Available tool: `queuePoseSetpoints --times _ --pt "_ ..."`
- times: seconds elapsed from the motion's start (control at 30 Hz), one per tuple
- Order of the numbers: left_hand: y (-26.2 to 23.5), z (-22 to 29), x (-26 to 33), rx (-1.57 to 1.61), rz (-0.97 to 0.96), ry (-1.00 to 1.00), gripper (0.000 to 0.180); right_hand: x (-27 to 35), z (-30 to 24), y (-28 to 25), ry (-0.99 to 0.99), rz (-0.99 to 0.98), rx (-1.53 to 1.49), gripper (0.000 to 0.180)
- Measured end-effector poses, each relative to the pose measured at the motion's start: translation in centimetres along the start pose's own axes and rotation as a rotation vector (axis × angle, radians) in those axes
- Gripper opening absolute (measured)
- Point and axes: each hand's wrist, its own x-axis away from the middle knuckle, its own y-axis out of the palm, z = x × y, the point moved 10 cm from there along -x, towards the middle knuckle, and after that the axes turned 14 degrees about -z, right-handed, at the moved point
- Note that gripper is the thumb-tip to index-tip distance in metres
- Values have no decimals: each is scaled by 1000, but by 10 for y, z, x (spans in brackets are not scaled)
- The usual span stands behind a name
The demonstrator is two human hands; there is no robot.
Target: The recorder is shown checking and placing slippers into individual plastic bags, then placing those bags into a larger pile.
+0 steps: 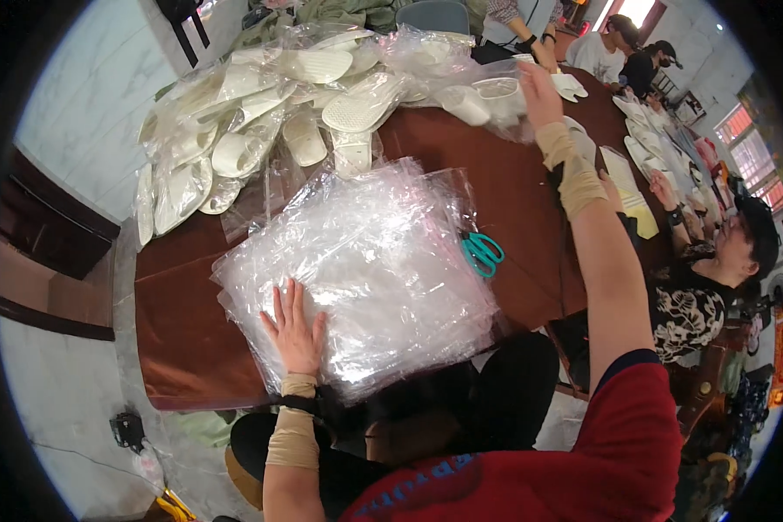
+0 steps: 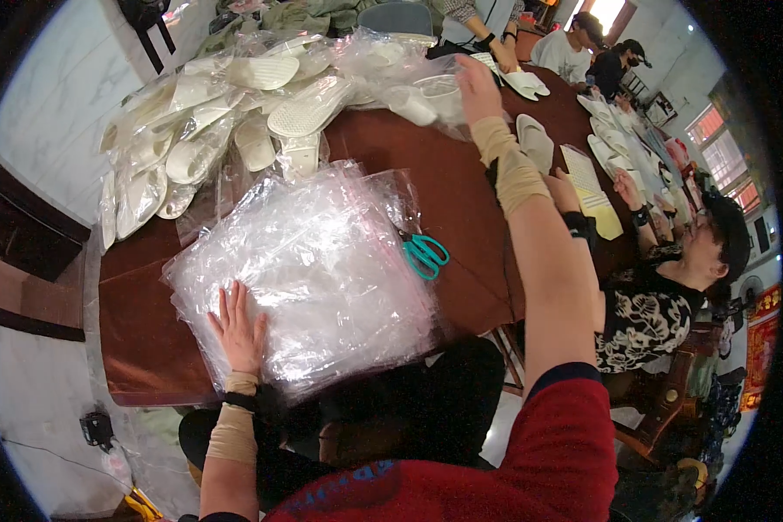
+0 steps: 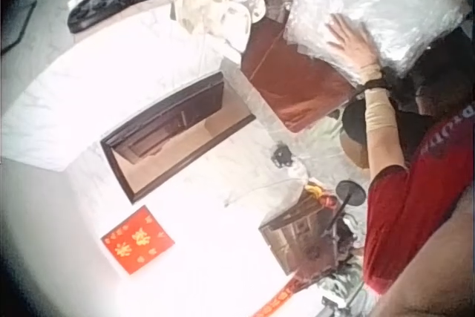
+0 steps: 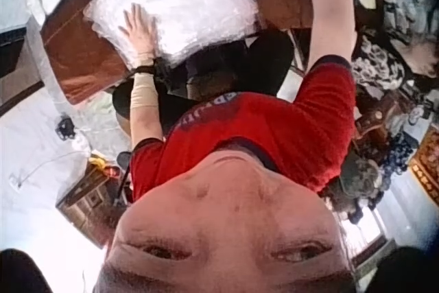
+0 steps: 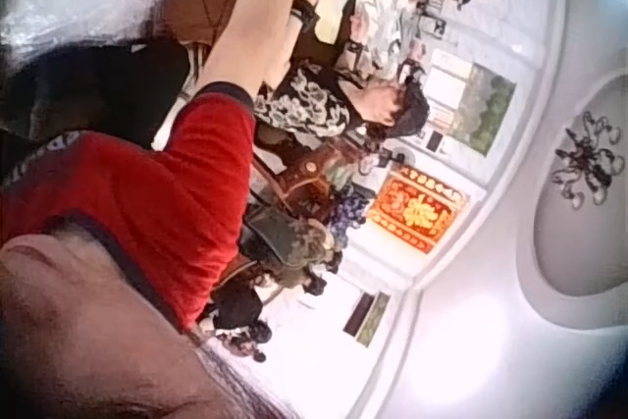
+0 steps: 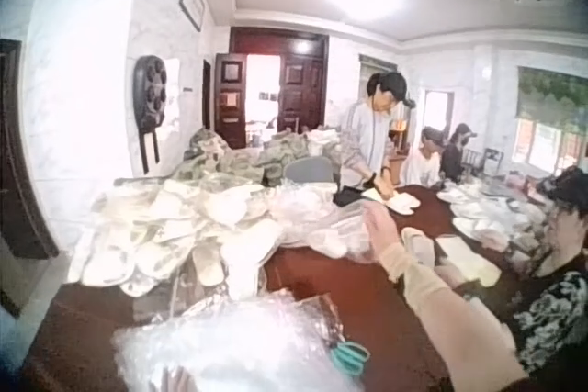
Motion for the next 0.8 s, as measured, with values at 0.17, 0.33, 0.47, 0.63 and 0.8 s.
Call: queuePoseSetpoints --times 0.17,0.33,0.47,0.63,0.8 --pt "1 -2 1 28 29 26 61 -4 -50 -71 5 -59 -290 26" --pt "5 -9 1 15 42 -8 62 -15 -117 -110 135 -112 -572 28" --pt "2 -4 2 -27 98 29 62 -24 -218 -110 57 -205 -651 26" --pt "6 -9 5 -37 111 13 60 -5 -338 26 -121 -567 -734 27" --pt "46 -20 -2 -211 -207 -55 47 9 -313 107 -97 -510 -606 20"
